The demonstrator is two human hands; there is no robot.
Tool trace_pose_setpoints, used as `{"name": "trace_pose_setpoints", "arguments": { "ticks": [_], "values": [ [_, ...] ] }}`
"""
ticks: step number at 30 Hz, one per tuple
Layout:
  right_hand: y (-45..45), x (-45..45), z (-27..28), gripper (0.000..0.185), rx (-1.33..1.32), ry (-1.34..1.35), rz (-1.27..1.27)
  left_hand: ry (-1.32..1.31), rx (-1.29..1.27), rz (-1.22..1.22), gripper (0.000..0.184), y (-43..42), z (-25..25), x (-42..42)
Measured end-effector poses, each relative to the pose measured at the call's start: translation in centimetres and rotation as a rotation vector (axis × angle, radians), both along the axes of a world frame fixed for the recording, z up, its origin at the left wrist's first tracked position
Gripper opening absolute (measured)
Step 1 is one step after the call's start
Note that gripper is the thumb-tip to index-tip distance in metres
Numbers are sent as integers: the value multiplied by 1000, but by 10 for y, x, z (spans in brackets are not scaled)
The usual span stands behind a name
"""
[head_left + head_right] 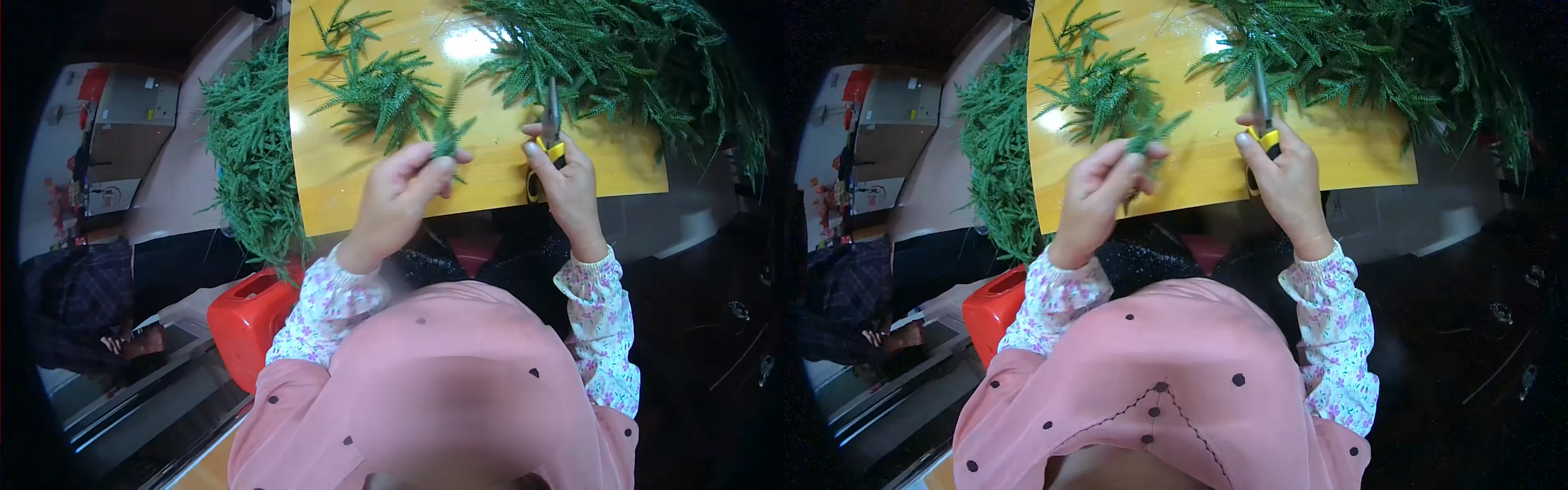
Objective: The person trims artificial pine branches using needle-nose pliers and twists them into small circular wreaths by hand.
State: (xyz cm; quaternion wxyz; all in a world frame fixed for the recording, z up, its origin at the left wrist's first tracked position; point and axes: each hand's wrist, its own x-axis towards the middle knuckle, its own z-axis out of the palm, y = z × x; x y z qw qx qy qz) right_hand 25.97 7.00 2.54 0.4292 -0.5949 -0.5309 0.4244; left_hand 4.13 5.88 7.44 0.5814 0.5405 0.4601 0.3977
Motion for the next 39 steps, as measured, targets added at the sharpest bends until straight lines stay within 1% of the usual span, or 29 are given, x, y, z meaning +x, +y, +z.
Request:
{"name": "trace_pose_setpoints", "arguments": {
  "ticks": [1,3,4,5,7,9,11,14,15,17,20,23,24,26,27,28,29,31,32,35,36,38,39],
  "values": [
    [0,1,-2,22,60,-66,-23,0,32,46,23,-1,11,-8],
    [-2,1,-5,22,180,-198,-69,175,227,108,21,6,26,-36],
    [-4,-2,-2,23,134,-171,-66,144,343,156,20,13,34,-40],
    [-4,-4,-3,24,172,-183,-58,111,459,205,19,23,44,-44],
    [-5,-8,-5,25,238,-199,-45,379,523,296,17,50,61,-60],
    [-5,-9,-5,26,255,-202,-48,505,552,319,24,90,63,-69],
    [-5,-9,-8,26,242,-209,-67,782,704,353,35,137,51,-83],
    [-6,-9,-9,25,252,-233,-85,1038,801,297,42,185,25,-94],
    [-6,-9,-8,25,260,-243,-88,1202,925,214,43,193,17,-98],
    [-7,-10,-6,25,273,-264,-90,1290,1161,225,38,195,2,-98],
    [-8,-11,-7,25,330,-244,-86,1179,893,243,33,150,4,-61],
    [-11,-13,-4,25,336,-306,-72,1437,851,116,30,108,1,-40],
    [-11,-14,-6,25,344,-306,-65,1405,937,110,27,103,-8,-45],
    [-10,-13,-10,26,364,-306,-65,1254,892,149,27,99,-26,-56],
    [-9,-13,-10,26,357,-308,-68,1173,873,164,27,100,-28,-58],
    [-10,-13,-10,26,347,-311,-72,1077,821,175,21,97,-28,-63],
    [-11,-12,-11,26,337,-316,-73,988,828,209,19,92,-28,-64],
    [-11,-10,-12,27,236,-312,-50,817,837,286,14,82,-24,-66],
    [-10,-10,-13,27,187,-309,-35,803,886,315,12,75,-21,-67],
    [-5,-9,-13,23,157,-255,27,925,1198,343,16,57,-8,-65],
    [-4,-9,-7,24,6,-120,84,913,1211,347,20,52,-9,-64],
    [-4,-7,8,25,-297,150,187,905,1225,347,20,42,-10,-59],
    [-6,-8,9,30,-321,341,217,897,1230,343,21,38,-11,-56]
  ]
}}
